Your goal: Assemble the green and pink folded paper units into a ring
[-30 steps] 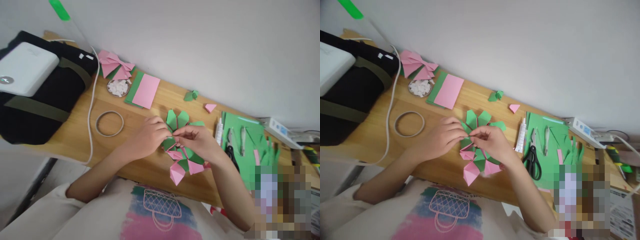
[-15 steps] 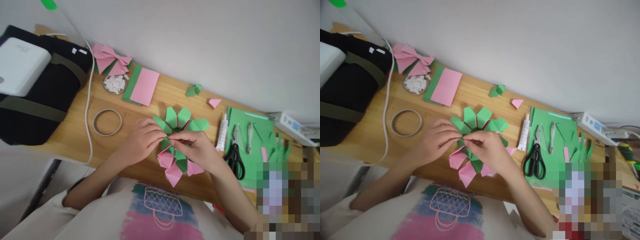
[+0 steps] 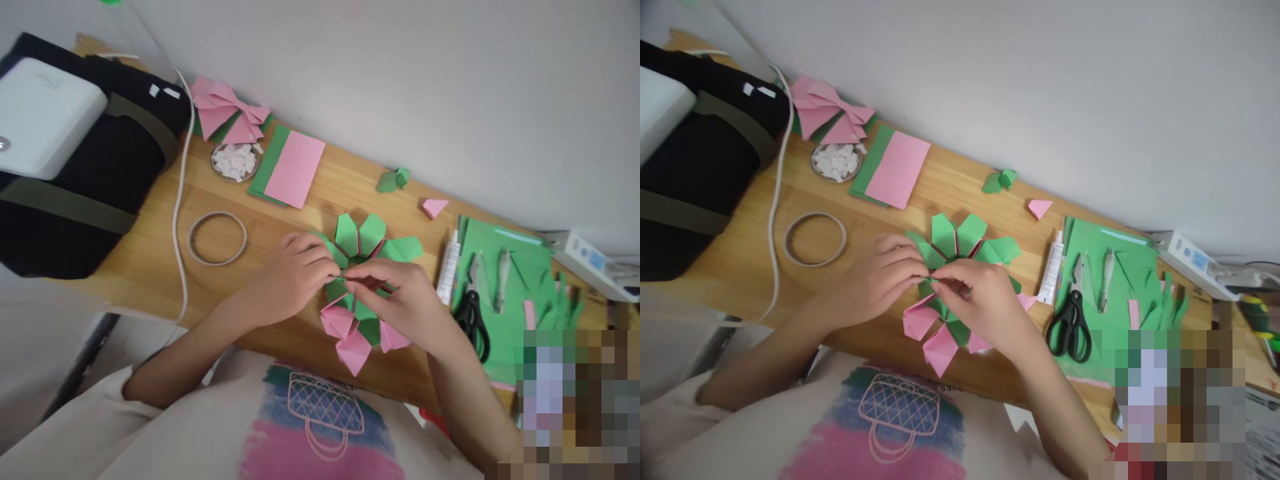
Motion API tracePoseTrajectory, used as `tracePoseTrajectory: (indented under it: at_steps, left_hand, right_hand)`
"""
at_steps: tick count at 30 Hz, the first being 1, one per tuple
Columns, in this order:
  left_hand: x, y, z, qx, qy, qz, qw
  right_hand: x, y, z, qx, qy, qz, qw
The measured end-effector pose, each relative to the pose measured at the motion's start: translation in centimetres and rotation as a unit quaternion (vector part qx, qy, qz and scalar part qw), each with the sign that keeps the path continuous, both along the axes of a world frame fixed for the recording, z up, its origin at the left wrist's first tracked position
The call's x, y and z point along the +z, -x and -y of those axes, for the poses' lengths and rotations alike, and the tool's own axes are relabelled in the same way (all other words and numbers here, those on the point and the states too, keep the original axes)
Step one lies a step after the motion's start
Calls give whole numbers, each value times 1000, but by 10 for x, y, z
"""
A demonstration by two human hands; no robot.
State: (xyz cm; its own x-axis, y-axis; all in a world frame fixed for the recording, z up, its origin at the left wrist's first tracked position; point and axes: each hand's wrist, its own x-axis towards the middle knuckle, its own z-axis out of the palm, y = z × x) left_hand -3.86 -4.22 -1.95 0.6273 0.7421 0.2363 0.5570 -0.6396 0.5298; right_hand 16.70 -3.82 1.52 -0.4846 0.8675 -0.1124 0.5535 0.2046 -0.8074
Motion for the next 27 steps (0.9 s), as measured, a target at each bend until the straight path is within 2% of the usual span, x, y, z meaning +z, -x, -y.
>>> tracePoseTrajectory:
  at_steps: [3, 6, 11, 15, 18, 23, 27]
  left_hand:
    - [4, -3, -4, -10, -1, -29, 1000]
    - [8, -6, -9, -19, 22, -50, 998]
    - [11, -7, -25, -46, 72, -28, 996]
    - [11, -7, -36, -73, 71, -21, 995]
    - [11, -6, -42, -93, 59, -31, 993]
    - [7, -5, -49, -130, 67, -11, 989]
    - [4, -5, -51, -125, 73, 29, 989]
  right_hand:
    - [-1, -2, -5, 18, -9, 17, 1000]
    - [-3, -5, -10, 17, 13, 5, 1000]
    - [-6, -8, -12, -5, 47, -4, 999]
    - [-6, -9, -12, -22, 49, -5, 999]
    - [-4, -10, -14, 2, 28, 15, 999]
    - [2, -9, -20, 83, -45, 64, 993]
    - [1, -10, -24, 105, -59, 46, 992]
